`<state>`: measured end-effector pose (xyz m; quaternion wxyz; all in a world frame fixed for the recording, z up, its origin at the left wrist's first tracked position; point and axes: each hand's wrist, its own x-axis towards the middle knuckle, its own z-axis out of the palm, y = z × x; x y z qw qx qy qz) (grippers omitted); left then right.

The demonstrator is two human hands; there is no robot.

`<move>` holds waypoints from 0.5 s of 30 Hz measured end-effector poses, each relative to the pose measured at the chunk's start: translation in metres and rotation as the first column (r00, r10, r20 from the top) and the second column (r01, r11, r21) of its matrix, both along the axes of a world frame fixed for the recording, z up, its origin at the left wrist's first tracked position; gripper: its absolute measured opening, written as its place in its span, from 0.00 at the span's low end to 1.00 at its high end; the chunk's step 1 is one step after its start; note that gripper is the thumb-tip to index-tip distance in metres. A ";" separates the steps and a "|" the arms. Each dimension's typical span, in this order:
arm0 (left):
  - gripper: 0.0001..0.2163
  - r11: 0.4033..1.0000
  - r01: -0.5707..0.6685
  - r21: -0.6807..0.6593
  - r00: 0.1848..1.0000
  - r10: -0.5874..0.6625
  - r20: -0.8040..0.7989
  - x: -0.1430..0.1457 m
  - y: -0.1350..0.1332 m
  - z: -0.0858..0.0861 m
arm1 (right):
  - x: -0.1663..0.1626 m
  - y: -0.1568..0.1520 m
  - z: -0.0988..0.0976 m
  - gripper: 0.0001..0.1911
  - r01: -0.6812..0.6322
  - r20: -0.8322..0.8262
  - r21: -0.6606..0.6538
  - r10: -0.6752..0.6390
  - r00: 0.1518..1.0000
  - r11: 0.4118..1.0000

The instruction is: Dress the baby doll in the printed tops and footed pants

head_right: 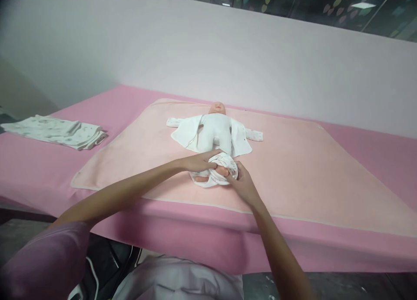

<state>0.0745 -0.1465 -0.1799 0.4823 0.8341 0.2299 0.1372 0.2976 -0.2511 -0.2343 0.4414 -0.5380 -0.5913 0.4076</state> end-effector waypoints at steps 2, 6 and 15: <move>0.23 1.000 -0.006 -0.027 0.998 0.008 0.065 -0.005 0.003 -0.002 | 0.010 0.011 0.009 0.24 -0.013 0.090 0.048 0.009 0.996 0.999; 0.24 0.999 0.034 0.000 0.997 -0.033 0.071 -0.016 0.010 -0.005 | 0.032 0.035 0.031 0.18 -0.184 0.177 -0.053 0.191 0.966 0.981; 0.27 0.982 -0.165 -0.089 0.982 0.156 -0.102 -0.040 0.034 0.010 | 0.038 0.093 0.068 0.30 -0.380 -0.063 -0.477 0.401 0.914 0.792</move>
